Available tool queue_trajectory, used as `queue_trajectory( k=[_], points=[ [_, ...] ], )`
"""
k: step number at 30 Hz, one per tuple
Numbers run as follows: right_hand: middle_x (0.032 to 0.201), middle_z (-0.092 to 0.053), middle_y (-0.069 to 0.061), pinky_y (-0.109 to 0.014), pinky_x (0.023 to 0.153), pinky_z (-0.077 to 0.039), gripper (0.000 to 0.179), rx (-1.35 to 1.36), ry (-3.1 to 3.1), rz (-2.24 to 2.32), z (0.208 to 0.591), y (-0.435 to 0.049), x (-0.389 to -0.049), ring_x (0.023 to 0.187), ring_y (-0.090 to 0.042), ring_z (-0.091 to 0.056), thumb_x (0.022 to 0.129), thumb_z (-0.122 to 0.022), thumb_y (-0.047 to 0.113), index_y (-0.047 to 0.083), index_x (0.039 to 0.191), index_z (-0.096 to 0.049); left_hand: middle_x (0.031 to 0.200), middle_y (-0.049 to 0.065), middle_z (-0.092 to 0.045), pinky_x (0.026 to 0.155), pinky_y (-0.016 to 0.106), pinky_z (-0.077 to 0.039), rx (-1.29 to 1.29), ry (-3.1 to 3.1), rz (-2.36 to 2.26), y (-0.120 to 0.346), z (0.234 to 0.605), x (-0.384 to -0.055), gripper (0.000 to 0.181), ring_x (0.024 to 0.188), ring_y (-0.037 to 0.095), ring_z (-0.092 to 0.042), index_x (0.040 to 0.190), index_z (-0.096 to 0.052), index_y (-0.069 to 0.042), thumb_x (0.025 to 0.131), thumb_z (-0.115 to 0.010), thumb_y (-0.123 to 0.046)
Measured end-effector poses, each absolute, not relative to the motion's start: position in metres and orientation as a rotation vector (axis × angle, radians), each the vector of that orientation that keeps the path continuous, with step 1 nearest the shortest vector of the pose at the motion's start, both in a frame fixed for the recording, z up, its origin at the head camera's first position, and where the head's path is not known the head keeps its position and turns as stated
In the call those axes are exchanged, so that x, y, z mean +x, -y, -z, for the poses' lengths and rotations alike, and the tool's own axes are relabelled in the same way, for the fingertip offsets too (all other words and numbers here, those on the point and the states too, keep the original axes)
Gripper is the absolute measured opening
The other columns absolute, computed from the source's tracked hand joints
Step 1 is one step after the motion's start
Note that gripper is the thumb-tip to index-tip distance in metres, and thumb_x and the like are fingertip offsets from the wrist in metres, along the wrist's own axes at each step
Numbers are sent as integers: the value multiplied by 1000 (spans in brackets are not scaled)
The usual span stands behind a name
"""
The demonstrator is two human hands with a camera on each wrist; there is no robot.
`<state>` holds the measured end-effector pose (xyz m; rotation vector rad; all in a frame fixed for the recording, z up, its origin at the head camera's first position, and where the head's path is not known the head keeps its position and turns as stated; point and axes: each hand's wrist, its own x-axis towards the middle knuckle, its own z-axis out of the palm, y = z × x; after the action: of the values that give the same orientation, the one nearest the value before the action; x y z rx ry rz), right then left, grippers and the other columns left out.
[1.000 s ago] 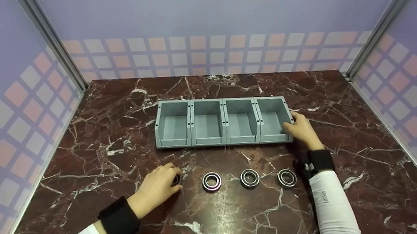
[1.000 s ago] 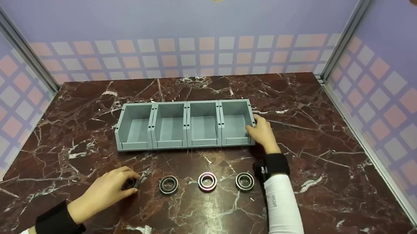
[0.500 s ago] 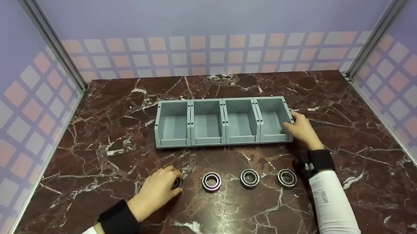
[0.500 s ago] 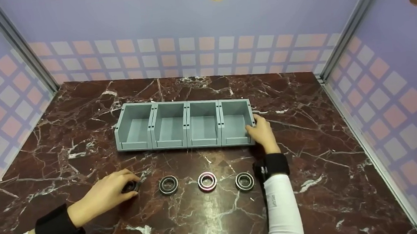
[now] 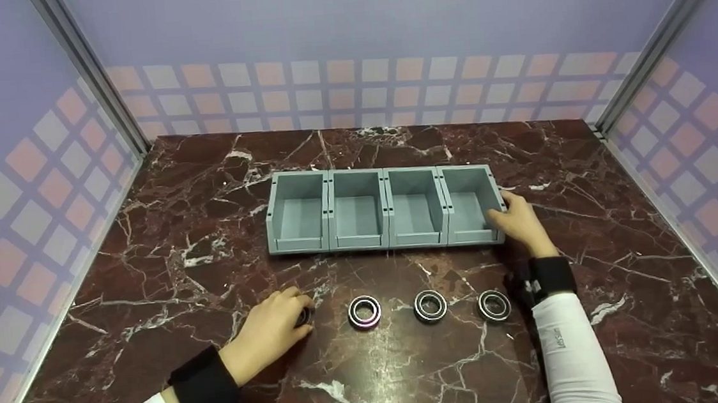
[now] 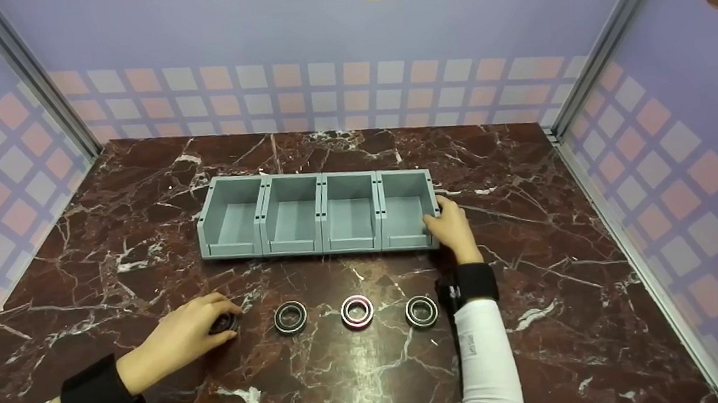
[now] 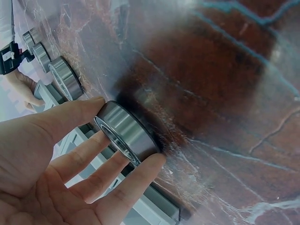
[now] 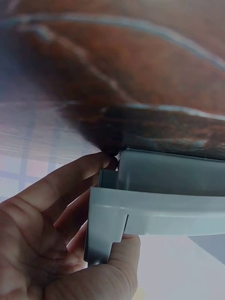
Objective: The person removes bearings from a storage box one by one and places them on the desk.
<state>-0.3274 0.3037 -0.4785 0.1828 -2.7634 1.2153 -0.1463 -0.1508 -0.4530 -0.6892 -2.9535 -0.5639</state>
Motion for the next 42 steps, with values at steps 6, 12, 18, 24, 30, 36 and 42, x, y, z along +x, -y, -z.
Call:
queue_trajectory(
  k=[6,12,18,24,30,36,42],
  points=[
    [115,-68,-32,-37,83,-51,39,178,2764,-1209,478,-303,-328,95,-34,-62,89,-60,1,-15,124,-63,97,12,-66,72,52,-59,-678,2950,562,151,454,-146,26,89,37,-66,101,-75,-2,79,-88,-6],
    [120,-66,-34,-48,89,-52,41,165,2779,-1211,478,-303,-327,100,-37,-64,90,-60,1,-15,128,-60,96,11,-65,70,52,-58,-676,2940,547,150,456,-146,26,87,36,-65,100,-75,-2,78,-89,-7],
    [122,-65,-35,-49,89,-52,44,156,2784,-1218,479,-303,-327,100,-38,-65,91,-60,1,-15,132,-59,96,10,-65,68,51,-58,-678,2917,530,151,459,-144,27,86,34,-65,100,-75,-3,77,-89,-6],
    [122,-65,-35,-45,87,-53,44,164,2782,-1229,479,-303,-327,99,-36,-64,90,-59,1,-16,132,-58,98,11,-65,68,52,-58,-666,2921,534,151,460,-144,28,87,35,-65,101,-75,-3,77,-89,-7],
    [126,-64,-35,-47,88,-53,46,150,2819,-1235,478,-303,-326,100,-36,-66,93,-57,2,-15,136,-56,98,9,-65,67,50,-59,-683,2894,497,151,461,-143,29,87,33,-65,102,-74,-4,78,-89,-8],
    [125,-64,-35,-47,87,-53,46,136,2822,-1220,477,-302,-327,99,-35,-66,93,-58,3,-15,135,-56,99,9,-65,66,48,-59,-691,2875,464,151,463,-142,30,88,32,-65,103,-74,-4,78,-89,-9],
    [124,-64,-35,-49,89,-53,46,141,2813,-1220,477,-302,-328,100,-37,-65,92,-59,2,-16,135,-56,99,8,-66,65,48,-58,-692,2865,457,152,464,-141,31,88,32,-66,103,-75,-4,77,-90,-9]
  ],
)
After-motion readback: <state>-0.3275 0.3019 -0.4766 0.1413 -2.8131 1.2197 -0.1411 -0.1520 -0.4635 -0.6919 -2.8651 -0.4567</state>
